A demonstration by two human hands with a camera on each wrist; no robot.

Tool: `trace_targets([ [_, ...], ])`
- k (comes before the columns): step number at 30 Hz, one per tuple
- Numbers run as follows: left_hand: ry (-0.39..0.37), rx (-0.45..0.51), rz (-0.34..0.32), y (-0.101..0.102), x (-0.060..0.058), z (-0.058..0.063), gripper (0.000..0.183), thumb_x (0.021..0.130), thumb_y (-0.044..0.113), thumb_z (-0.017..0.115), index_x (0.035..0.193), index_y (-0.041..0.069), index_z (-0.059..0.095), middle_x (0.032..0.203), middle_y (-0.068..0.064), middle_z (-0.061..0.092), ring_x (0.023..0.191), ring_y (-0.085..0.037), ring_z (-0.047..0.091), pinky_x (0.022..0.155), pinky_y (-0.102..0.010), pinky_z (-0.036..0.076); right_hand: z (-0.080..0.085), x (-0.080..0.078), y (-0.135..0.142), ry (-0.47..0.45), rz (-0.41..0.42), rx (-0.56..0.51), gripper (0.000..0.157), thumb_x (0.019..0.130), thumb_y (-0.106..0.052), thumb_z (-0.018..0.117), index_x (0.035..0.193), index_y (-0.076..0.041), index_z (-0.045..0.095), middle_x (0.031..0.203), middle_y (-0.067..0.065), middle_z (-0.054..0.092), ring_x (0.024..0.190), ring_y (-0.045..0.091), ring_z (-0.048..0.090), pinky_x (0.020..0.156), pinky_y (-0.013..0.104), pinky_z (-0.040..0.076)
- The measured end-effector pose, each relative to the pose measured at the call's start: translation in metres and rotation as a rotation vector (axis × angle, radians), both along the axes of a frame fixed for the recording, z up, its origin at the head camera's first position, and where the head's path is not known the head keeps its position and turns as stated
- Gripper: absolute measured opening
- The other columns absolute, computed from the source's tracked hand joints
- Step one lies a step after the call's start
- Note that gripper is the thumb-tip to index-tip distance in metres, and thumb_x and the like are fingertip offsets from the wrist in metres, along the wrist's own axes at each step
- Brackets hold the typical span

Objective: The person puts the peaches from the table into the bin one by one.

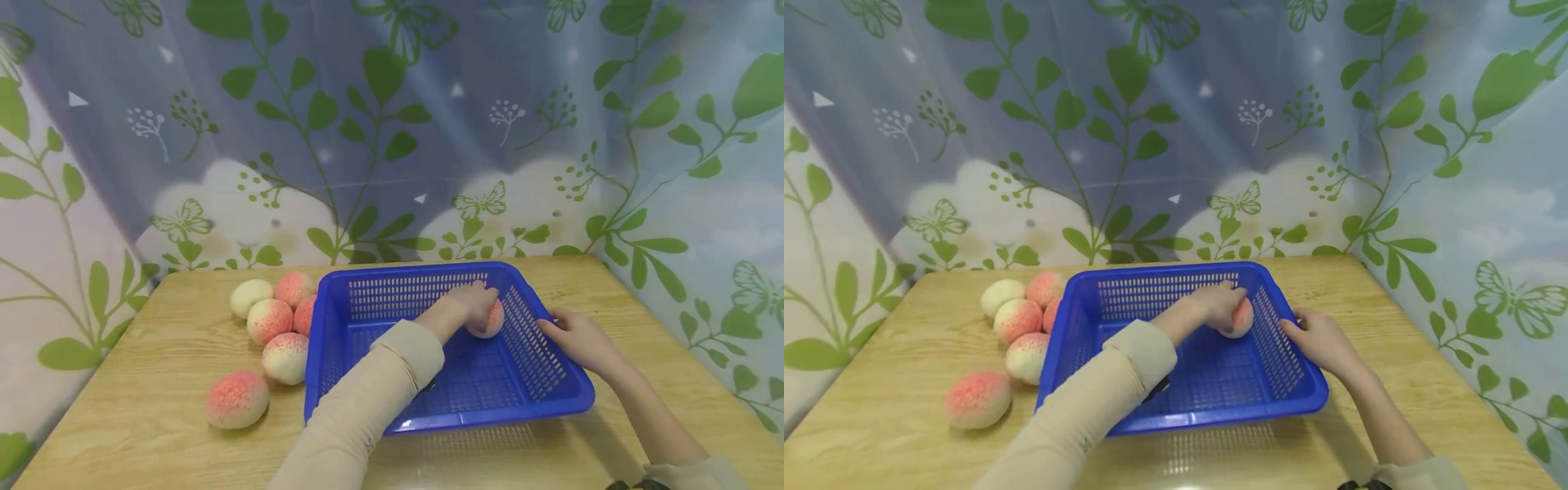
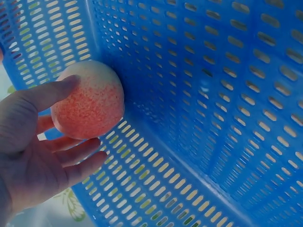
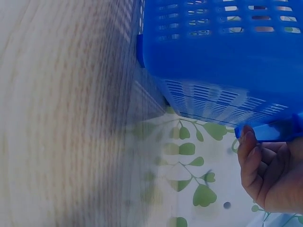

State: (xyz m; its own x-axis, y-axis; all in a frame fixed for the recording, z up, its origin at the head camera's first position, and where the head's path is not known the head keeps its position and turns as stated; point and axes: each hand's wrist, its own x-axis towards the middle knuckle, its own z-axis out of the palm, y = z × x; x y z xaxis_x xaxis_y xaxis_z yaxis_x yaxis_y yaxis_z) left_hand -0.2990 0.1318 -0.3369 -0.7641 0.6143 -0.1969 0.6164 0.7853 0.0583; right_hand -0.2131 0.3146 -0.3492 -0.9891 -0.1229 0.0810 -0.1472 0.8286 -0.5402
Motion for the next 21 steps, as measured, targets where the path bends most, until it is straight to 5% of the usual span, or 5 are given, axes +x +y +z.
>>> trace_targets([
  [6, 0.062, -0.049, -0.001, 0.000, 0.004, 0.013, 0.071, 0.085, 0.027, 0.064, 0.146, 0.021, 0.028, 0.146, -0.004, 0.032, 0.132, -0.021, 0.032, 0.104, -0.035, 0.031, 0.001, 0.000, 0.000, -0.006, -0.003, 0.023, 0.044, 0.096, -0.029, 0.048, 0.114, 0.010, 0.054, 0.083, 0.009, 0.063, 0.072, 0.018, 0.055, 0.063, 0.034, 0.045],
  [14, 0.065, 0.013, -0.042, -0.024, -0.002, 0.063, 0.055, 0.087, 0.026, 0.063, 0.137, 0.016, 0.042, 0.132, 0.001, 0.049, 0.118, -0.016, 0.047, 0.094, -0.031, 0.041, 0.002, -0.001, 0.000, -0.044, 0.001, 0.023, 0.051, 0.097, -0.032, 0.046, 0.119, 0.013, 0.049, 0.095, 0.023, 0.063, 0.084, 0.030, 0.060, 0.070, 0.046, 0.048],
  [16, 0.054, 0.051, -0.040, -0.036, -0.005, 0.076, 0.037, 0.087, 0.023, 0.063, 0.121, 0.013, 0.053, 0.108, 0.002, 0.057, 0.094, -0.012, 0.054, 0.077, -0.025, 0.045, 0.002, -0.001, 0.000, -0.049, -0.005, 0.034, 0.053, 0.097, -0.033, 0.045, 0.121, 0.014, 0.047, 0.100, 0.027, 0.062, 0.088, 0.034, 0.060, 0.072, 0.048, 0.048],
  [18, 0.057, 0.077, -0.025, -0.049, -0.008, 0.087, 0.011, 0.087, 0.020, 0.062, 0.093, 0.013, 0.056, 0.080, 0.004, 0.051, 0.067, -0.008, 0.045, 0.058, -0.021, 0.038, 0.002, -0.001, 0.000, -0.050, -0.002, 0.043, 0.055, 0.097, -0.034, 0.045, 0.121, 0.015, 0.047, 0.100, 0.028, 0.061, 0.089, 0.035, 0.060, 0.072, 0.048, 0.048],
  [21, 0.043, 0.139, -0.001, -0.071, -0.010, 0.100, 0.024, 0.084, 0.010, 0.056, 0.068, 0.015, 0.039, 0.059, 0.004, 0.030, 0.051, -0.009, 0.023, 0.046, -0.022, 0.021, 0.000, 0.001, 0.000, -0.041, 0.008, 0.043, 0.049, 0.096, -0.032, 0.046, 0.116, 0.013, 0.051, 0.093, 0.022, 0.063, 0.082, 0.030, 0.060, 0.069, 0.044, 0.048],
])
